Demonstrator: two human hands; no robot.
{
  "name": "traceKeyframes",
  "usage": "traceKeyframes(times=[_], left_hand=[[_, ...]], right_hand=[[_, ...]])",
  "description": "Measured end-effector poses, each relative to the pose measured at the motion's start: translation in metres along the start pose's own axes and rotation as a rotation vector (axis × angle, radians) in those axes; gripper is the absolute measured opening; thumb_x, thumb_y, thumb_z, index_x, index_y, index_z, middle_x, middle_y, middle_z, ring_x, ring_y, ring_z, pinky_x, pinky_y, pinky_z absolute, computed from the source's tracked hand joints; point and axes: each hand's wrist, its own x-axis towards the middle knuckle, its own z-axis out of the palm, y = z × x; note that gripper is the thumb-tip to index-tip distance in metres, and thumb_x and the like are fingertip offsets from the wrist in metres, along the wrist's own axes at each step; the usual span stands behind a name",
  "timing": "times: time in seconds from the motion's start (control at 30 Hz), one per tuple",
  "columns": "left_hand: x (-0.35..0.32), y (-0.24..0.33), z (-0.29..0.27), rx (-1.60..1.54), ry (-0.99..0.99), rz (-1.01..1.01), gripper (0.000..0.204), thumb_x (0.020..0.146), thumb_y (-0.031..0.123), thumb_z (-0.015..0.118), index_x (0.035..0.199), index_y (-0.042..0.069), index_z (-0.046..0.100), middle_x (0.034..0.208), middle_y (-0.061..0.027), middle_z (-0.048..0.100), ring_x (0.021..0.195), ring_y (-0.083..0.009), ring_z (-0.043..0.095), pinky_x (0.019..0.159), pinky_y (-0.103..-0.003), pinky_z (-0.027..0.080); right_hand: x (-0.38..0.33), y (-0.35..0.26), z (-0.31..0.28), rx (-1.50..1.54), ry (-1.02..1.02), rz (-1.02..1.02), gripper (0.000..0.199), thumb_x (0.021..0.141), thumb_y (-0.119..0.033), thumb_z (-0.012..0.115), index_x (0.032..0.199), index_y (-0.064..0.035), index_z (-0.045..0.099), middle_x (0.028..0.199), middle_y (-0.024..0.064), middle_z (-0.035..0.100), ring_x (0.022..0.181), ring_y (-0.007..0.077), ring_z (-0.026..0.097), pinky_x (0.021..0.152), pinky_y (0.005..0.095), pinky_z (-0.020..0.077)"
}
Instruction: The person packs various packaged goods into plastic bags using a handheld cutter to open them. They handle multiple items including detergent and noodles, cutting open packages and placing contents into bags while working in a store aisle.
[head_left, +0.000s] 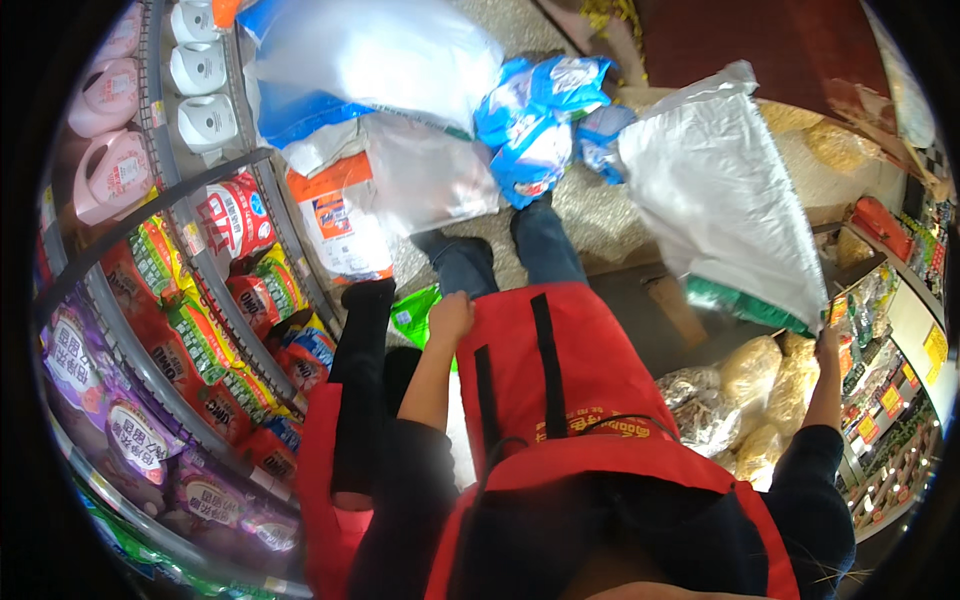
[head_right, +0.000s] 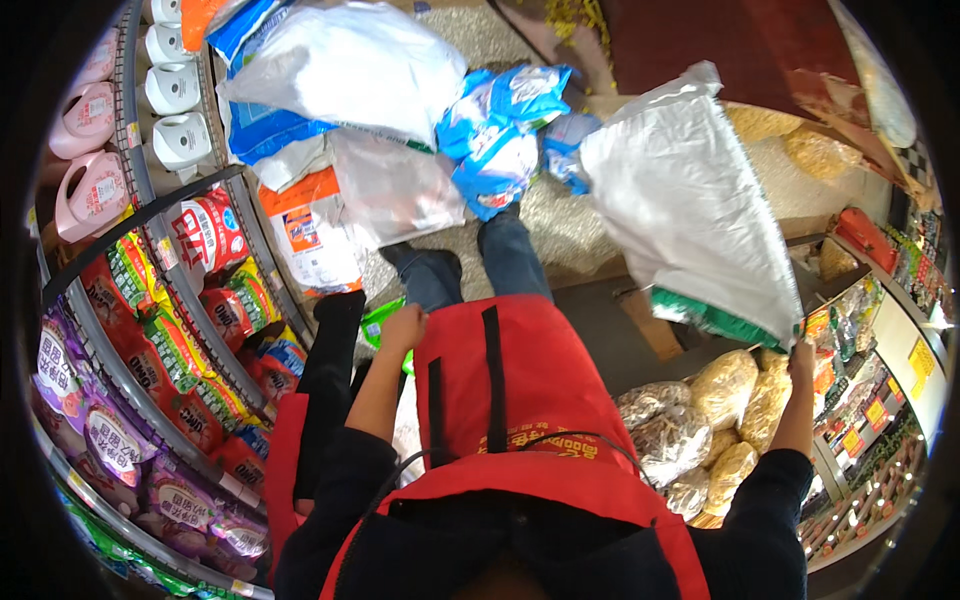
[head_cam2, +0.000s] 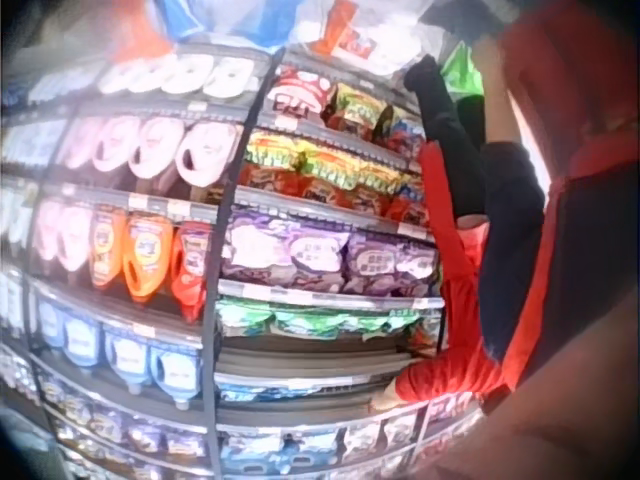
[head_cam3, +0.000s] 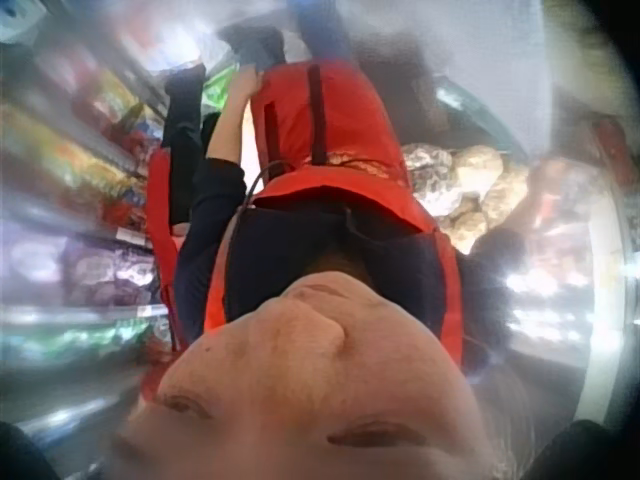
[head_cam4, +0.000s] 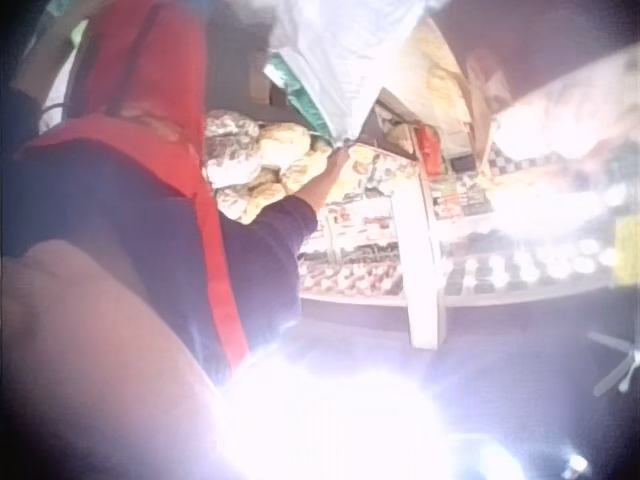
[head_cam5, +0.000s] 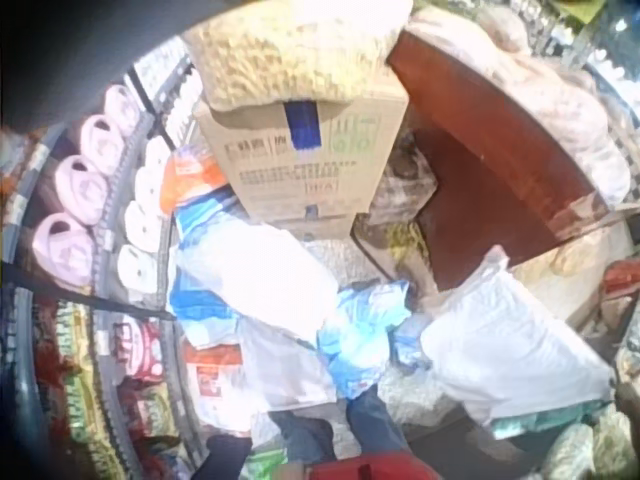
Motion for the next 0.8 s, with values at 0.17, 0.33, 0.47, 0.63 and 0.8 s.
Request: traceKeyframes(times=[0.17,0.33,0.47,0.63,0.8], left_hand=[[0.028,-0.102,0.042,-0.480,0.108,-0.266,0.028,0.082,0.027,0.051,0.085,0.001,0.063,0.078,-0.0165,0.064,0.072,-0.0277,0.062,0.064,-0.039,0.047],[0.082,-0.183,0.088,-0.718,0.089,-0.454,0.026,0.077,0.024,0.053,0.075,-0.001,0.063,0.068,-0.0111,0.062,0.064,-0.0196,0.058,0.061,-0.032,0.043],[0.156,-0.239,0.120,-0.845,0.136,-0.479,0.029,0.077,0.022,0.054,0.087,-0.003,0.064,0.079,-0.0151,0.064,0.076,-0.0224,0.060,0.070,-0.033,0.045],[0.265,-0.313,0.187,-1.037,0.138,-0.615,0.050,0.080,0.018,0.053,0.128,0.005,0.045,0.097,-0.0052,0.054,0.085,-0.0151,0.049,0.075,-0.034,0.044],[0.325,-0.358,0.227,-0.920,0.218,-0.291,0.039,0.076,0.003,0.051,0.114,0.013,0.048,0.102,-0.0001,0.051,0.092,-0.0139,0.046,0.086,-0.039,0.038]], right_hand=[[-0.009,-0.008,0.124,-0.473,0.421,-0.600,0.046,0.080,-0.040,0.057,0.074,0.0048,0.060,0.062,0.0141,0.058,0.060,0.0254,0.055,0.057,0.0398,0.0430],[-0.188,-0.026,0.309,-0.417,-0.193,-0.407,0.052,0.083,-0.046,0.057,0.081,0.0052,0.059,0.061,0.0085,0.052,0.059,0.0168,0.045,0.055,0.0364,0.0393],[-0.339,-0.051,0.464,-0.001,-0.535,-0.565,0.030,0.085,-0.032,0.057,0.095,-0.0048,0.065,0.078,0.0067,0.066,0.072,0.0166,0.061,0.067,0.0289,0.0458],[-0.398,-0.071,0.688,-0.514,-0.765,-1.126,0.023,0.088,-0.027,0.052,0.098,-0.0080,0.061,0.082,0.0164,0.062,0.080,0.0318,0.060,0.066,0.0386,0.0454],[-0.369,-0.050,0.822,-0.098,-0.461,-0.994,0.025,0.087,-0.023,0.053,0.105,-0.0067,0.058,0.092,0.0193,0.060,0.087,0.0383,0.056,0.073,0.0433,0.0442]])
